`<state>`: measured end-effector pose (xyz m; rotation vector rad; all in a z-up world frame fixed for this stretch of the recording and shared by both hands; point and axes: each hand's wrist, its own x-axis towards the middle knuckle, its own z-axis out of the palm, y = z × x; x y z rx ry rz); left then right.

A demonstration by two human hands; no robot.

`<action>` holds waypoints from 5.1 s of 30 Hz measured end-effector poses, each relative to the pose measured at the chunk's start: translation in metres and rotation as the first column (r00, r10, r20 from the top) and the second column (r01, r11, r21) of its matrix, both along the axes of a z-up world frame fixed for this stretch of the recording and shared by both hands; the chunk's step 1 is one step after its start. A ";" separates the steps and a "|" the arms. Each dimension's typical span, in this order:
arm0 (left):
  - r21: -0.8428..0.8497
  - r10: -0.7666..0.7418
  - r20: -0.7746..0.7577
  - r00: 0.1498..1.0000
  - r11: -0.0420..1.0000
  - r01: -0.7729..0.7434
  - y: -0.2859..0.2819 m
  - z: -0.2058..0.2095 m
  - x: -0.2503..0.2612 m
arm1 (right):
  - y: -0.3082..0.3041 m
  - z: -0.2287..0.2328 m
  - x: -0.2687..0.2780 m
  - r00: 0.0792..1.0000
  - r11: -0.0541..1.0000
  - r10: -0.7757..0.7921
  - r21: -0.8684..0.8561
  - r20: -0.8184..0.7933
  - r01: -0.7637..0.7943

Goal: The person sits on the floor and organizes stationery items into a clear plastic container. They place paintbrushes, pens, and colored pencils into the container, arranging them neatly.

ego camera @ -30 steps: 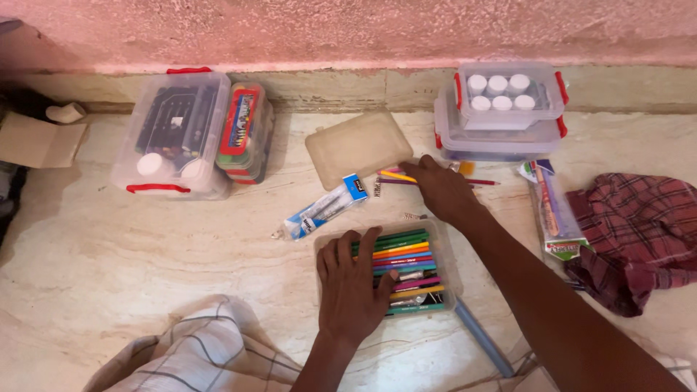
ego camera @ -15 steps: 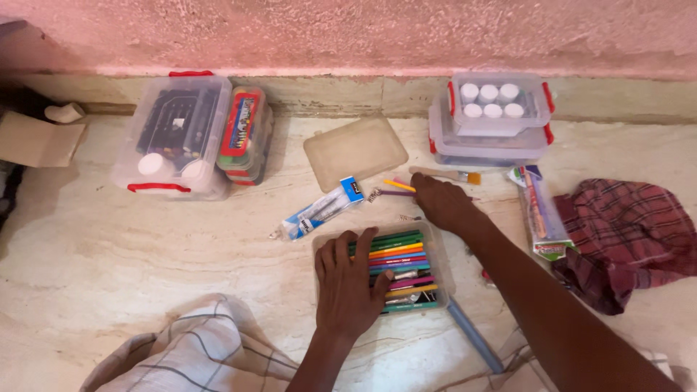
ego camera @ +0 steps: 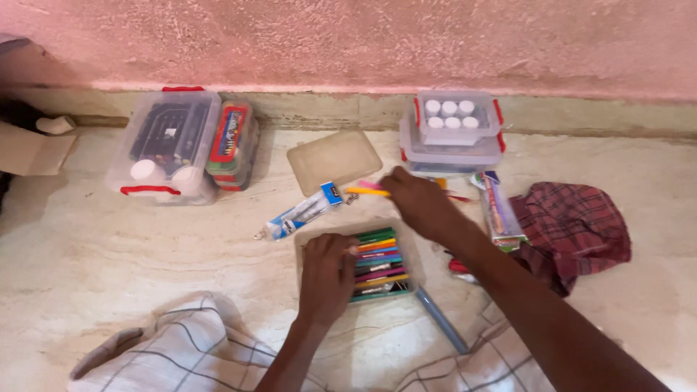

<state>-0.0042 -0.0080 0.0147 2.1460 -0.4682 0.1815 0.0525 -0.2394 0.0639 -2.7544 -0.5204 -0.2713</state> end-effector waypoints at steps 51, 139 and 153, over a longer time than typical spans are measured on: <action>-0.807 -0.295 -0.591 0.751 0.219 -0.549 0.077 -0.054 0.007 | -0.006 -0.002 -0.047 0.910 0.912 0.170 0.410 -0.377 0.000; -0.710 0.046 -0.479 0.876 0.567 -0.418 0.061 -0.033 -0.016 | 0.080 0.039 -0.061 0.941 0.948 0.293 -0.178 0.168 -0.263; -0.944 -0.577 -0.307 0.757 0.086 -0.317 0.056 -0.008 -0.021 | 0.123 0.017 -0.114 0.971 0.902 0.238 0.374 -0.013 -0.216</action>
